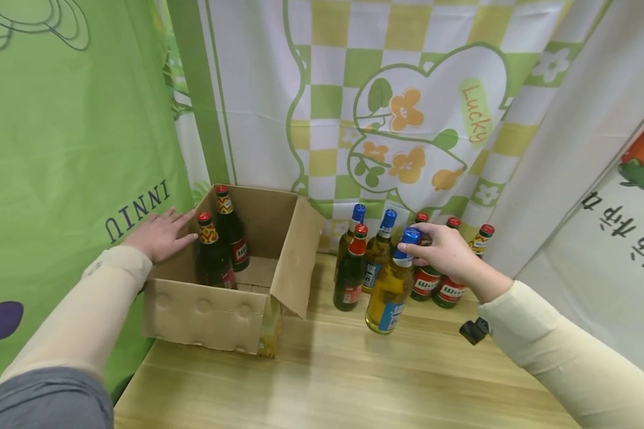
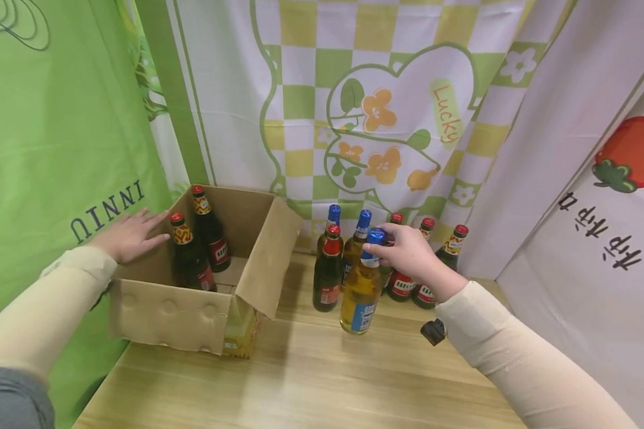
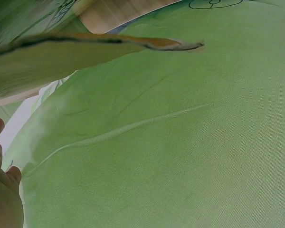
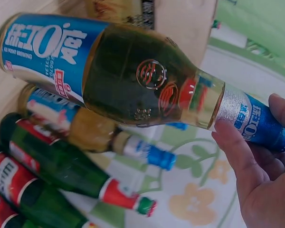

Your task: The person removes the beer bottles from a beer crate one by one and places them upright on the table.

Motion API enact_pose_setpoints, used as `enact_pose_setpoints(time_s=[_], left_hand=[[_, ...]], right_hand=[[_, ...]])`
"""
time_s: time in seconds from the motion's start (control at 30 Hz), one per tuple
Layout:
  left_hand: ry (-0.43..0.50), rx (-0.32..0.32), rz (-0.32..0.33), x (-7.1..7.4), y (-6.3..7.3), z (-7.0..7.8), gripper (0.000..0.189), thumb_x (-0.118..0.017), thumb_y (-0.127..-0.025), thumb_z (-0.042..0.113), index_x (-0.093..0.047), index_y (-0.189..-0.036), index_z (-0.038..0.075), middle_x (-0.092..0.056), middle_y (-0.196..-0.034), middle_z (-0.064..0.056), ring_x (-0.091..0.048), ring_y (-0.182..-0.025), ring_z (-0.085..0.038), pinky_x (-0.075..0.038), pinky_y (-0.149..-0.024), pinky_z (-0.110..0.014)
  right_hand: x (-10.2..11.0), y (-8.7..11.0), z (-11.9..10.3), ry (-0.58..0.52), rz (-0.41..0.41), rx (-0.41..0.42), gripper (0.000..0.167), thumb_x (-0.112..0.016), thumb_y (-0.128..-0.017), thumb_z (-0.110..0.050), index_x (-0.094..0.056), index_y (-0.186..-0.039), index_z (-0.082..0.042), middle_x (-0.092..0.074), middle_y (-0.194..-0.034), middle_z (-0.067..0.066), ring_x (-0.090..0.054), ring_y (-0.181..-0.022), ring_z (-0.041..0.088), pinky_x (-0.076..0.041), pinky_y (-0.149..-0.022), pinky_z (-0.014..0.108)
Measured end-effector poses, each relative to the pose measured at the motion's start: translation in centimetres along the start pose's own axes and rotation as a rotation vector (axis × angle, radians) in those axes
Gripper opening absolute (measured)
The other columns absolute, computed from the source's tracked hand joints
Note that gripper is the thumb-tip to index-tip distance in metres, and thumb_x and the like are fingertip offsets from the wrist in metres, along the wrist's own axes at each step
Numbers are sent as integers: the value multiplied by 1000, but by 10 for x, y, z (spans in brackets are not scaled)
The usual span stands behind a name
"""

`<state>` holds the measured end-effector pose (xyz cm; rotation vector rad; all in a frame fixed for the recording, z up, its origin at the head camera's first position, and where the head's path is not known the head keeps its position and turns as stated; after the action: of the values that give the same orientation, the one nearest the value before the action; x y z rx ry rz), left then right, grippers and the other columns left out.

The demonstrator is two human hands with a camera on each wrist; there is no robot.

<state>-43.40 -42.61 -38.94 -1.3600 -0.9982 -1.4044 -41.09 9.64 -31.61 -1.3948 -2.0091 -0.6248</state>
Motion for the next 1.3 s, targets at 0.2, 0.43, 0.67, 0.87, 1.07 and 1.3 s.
enact_pose_setpoints(time_s=[0.2, 0.43, 0.67, 0.87, 1.07, 1.3], left_hand=[[5, -1, 5, -6, -3, -10, 82, -30, -108, 61, -24, -162, -1, -33, -157, -34, -19, -148, -57, -9, -120, -70], [2, 10, -8, -2, 0, -2, 77, -35, -109, 53, -25, -161, -2, -34, -157, -34, -19, -148, -56, -10, -120, -69], [-5, 15, -24, 0, 2, 0, 76, -35, -110, 52, -23, -162, -2, -33, -157, -34, -17, -149, -56, -9, -121, -68], [0, 19, -25, 1, 2, 0, 76, -36, -110, 52, -23, -162, -1, -33, -158, -34, -17, -149, -55, -9, -121, -68], [-16, 21, -37, -1, 1, -1, 76, -34, -110, 52, -22, -162, -1, -33, -159, -33, -17, -149, -55, -9, -121, -68], [3, 17, -15, -1, 0, -5, 77, -35, -109, 53, -23, -162, -1, -33, -159, -32, -18, -149, -55, -9, -121, -68]], right_hand=[[2, -9, 26, 79, 70, -22, 72, -69, -102, -32, -41, -151, 12, -68, -120, 31, -76, -88, 27, -62, -70, 35], [-4, -21, 53, 104, 106, -57, 74, -68, -102, -35, -39, -152, 12, -69, -118, 30, -76, -90, 30, -61, -69, 36], [-11, -33, 69, 104, 134, -81, 71, -66, -103, -36, -42, -150, 12, -73, -107, 23, -74, -89, 33, -56, -64, 33], [-22, -39, 77, 89, 119, -104, 78, -66, -103, -36, -33, -154, 13, -74, -104, 22, -74, -94, 36, -61, -78, 47], [-29, -45, 84, 81, 121, -104, 79, -65, -104, -35, -30, -156, 12, -72, -111, 25, -75, -93, 33, -61, -83, 51], [-32, -54, 85, 91, 130, -72, 75, -63, -105, -34, -32, -156, 11, -75, -104, 22, -74, -93, 36, -61, -75, 45]])
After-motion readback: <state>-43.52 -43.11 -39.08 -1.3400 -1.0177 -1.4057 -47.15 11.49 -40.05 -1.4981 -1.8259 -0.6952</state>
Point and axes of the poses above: each hand's wrist, its own y-axis away from the middle knuckle, its own x-axis out of the back of the hand, z = x × y, the point moved 9 cm from there along -y, towards the middle knuckle
